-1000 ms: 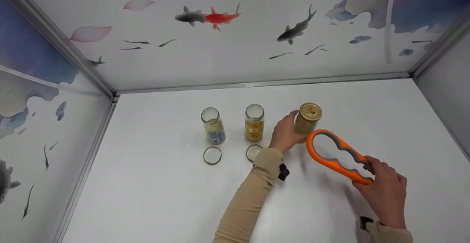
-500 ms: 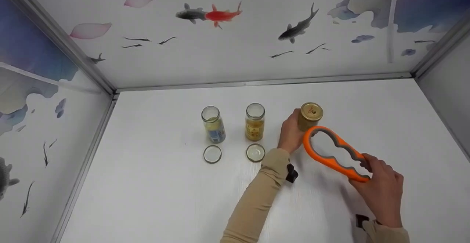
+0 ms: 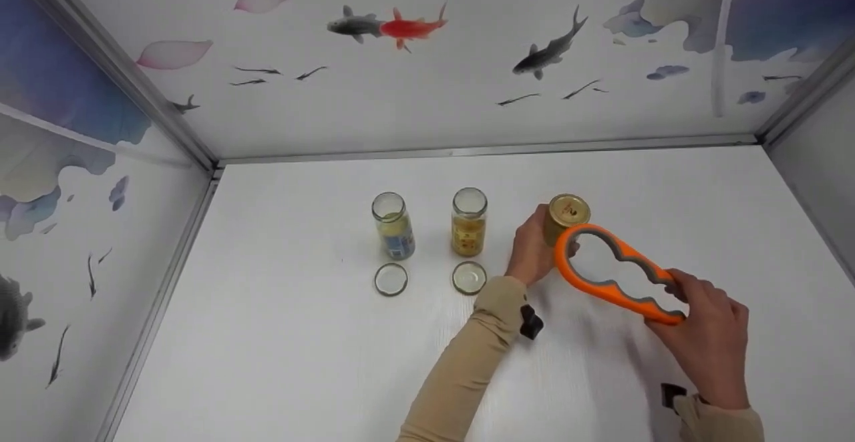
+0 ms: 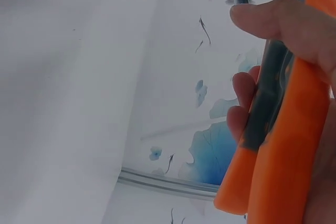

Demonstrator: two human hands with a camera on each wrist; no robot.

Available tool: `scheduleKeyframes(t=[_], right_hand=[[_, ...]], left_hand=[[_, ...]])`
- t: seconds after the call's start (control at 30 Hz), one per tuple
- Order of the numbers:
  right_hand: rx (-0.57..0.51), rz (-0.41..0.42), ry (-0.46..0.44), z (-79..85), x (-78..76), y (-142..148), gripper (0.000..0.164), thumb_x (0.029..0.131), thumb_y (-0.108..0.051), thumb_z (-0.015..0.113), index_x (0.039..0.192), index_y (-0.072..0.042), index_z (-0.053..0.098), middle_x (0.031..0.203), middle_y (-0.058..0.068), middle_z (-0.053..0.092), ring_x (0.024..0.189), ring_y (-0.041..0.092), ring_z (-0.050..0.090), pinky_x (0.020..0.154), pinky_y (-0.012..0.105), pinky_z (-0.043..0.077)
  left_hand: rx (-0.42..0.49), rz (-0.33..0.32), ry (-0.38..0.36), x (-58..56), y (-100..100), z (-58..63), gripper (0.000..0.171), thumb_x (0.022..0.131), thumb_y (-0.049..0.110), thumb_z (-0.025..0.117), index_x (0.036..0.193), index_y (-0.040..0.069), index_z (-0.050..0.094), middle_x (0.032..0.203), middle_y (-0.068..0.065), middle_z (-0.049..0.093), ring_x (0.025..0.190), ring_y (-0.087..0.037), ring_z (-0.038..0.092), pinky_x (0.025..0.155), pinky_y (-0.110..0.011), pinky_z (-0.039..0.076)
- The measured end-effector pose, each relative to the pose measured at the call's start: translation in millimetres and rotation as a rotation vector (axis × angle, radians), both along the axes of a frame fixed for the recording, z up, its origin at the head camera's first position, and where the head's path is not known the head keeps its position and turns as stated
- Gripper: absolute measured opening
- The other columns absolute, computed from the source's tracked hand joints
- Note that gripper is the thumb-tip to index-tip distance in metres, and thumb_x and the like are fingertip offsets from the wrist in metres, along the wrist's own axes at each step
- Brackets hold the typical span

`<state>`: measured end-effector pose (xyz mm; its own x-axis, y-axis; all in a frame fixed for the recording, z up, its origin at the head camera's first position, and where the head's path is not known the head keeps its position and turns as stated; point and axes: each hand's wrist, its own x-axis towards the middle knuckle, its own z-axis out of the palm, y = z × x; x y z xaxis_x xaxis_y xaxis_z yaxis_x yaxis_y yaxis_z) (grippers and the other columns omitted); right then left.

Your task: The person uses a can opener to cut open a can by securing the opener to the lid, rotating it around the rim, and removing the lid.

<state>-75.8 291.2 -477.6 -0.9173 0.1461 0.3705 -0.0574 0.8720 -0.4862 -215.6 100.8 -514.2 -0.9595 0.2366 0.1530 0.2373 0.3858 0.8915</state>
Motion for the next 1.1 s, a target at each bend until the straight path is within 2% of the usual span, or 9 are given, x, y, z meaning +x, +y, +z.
scheduleKeyframes(t=[0.27,0.43,0.63,0.73,0.93,1.0,1.1], right_hand=[[0.011,0.028,0.062,9.0,-5.8,-2,0.064,0.056,0.011,0.085,0.114,0.002,0.06,0.093,0.023,0.063,0.088,0.039,0.054,0.083,0.058,0.03],[0.008,0.048,0.101,12.6,-8.8,-4,0.061,0.058,0.011,0.085,0.113,0.001,0.061,0.092,0.021,0.063,0.088,0.037,0.054,0.083,0.056,0.03],[0.014,0.082,0.135,18.0,-14.0,-8,0.058,0.06,0.008,0.084,0.113,0.0,0.062,0.093,0.019,0.063,0.088,0.036,0.055,0.083,0.054,0.03],[0.028,0.106,0.16,21.3,-17.5,-11,0.058,0.059,0.008,0.084,0.112,0.0,0.063,0.091,0.019,0.063,0.086,0.035,0.054,0.082,0.054,0.03],[0.065,0.164,0.159,29.9,-23.9,-18,0.063,0.054,0.013,0.084,0.112,0.001,0.062,0.089,0.019,0.063,0.084,0.035,0.053,0.081,0.054,0.032],[0.08,0.187,0.148,32.6,-25.7,-22,0.064,0.054,0.013,0.083,0.113,0.0,0.062,0.09,0.019,0.064,0.085,0.035,0.053,0.082,0.055,0.032],[0.108,0.222,0.147,36.2,-27.9,-28,0.065,0.054,0.012,0.083,0.113,0.0,0.062,0.09,0.017,0.064,0.085,0.034,0.054,0.083,0.054,0.033]], left_hand=[[0.027,-0.051,0.072,8.6,-7,-5.0,0.054,0.077,0.012,0.082,0.122,0.007,0.053,0.117,-0.004,0.062,0.11,-0.009,0.056,0.098,-0.02,0.039],[0.05,-0.053,0.134,14.5,-13,-8.9,0.053,0.074,0.014,0.084,0.119,0.007,0.056,0.113,-0.003,0.063,0.106,-0.008,0.057,0.095,-0.019,0.041],[0.091,-0.06,0.18,24.4,-20,-10.9,0.054,0.074,0.013,0.084,0.12,0.009,0.056,0.114,0.0,0.064,0.108,-0.005,0.056,0.096,-0.019,0.04],[0.119,-0.069,0.149,31.2,-24,-10.6,0.056,0.072,0.009,0.084,0.12,0.01,0.056,0.115,0.001,0.064,0.109,-0.004,0.055,0.097,-0.021,0.04],[0.191,-0.084,0.018,45.2,-36,-6.6,0.062,0.071,0.003,0.082,0.127,0.007,0.056,0.118,0.001,0.064,0.109,-0.004,0.055,0.097,-0.022,0.041],[0.201,-0.089,0.01,48.7,-39,-5.7,0.059,0.072,0.005,0.082,0.125,0.006,0.057,0.116,0.001,0.064,0.105,-0.003,0.056,0.093,-0.022,0.043],[0.198,-0.098,0.044,53.0,-44,-4.0,0.053,0.071,0.007,0.082,0.119,0.006,0.059,0.112,0.002,0.066,0.101,-0.003,0.057,0.089,-0.021,0.045]])
